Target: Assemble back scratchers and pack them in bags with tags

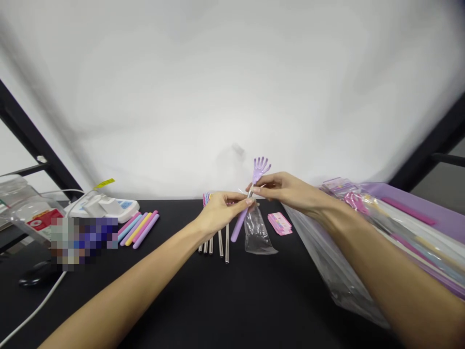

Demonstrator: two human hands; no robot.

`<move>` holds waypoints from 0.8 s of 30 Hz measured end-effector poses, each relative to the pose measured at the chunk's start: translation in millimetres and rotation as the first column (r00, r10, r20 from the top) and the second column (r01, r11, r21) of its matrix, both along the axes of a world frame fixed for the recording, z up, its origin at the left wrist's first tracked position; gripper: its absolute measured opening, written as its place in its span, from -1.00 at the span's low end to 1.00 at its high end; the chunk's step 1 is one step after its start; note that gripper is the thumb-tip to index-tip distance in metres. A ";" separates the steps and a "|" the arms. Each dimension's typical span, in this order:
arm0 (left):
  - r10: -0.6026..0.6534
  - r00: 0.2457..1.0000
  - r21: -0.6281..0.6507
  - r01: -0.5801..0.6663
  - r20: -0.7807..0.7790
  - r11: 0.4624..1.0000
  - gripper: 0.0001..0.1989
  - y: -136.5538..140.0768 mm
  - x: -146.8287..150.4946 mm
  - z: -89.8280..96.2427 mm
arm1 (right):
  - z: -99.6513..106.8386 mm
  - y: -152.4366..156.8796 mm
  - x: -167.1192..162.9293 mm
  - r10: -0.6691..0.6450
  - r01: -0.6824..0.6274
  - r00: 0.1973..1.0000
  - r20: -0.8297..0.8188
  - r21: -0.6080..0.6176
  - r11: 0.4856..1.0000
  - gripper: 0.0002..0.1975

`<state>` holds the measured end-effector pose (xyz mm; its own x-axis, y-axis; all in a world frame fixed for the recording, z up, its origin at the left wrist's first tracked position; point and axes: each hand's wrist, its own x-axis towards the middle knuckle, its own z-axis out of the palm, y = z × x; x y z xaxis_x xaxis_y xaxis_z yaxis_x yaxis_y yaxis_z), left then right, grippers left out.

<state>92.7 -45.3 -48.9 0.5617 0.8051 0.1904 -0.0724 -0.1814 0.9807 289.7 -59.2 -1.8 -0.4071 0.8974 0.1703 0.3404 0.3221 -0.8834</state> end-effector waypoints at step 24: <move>0.501 0.838 -0.064 -0.500 0.216 0.864 -0.64 27.5 -12.0 -17.2 | 11.0 -9.4 35.9 0.243 -0.074 0.855 0.458 -0.357 0.931 -0.43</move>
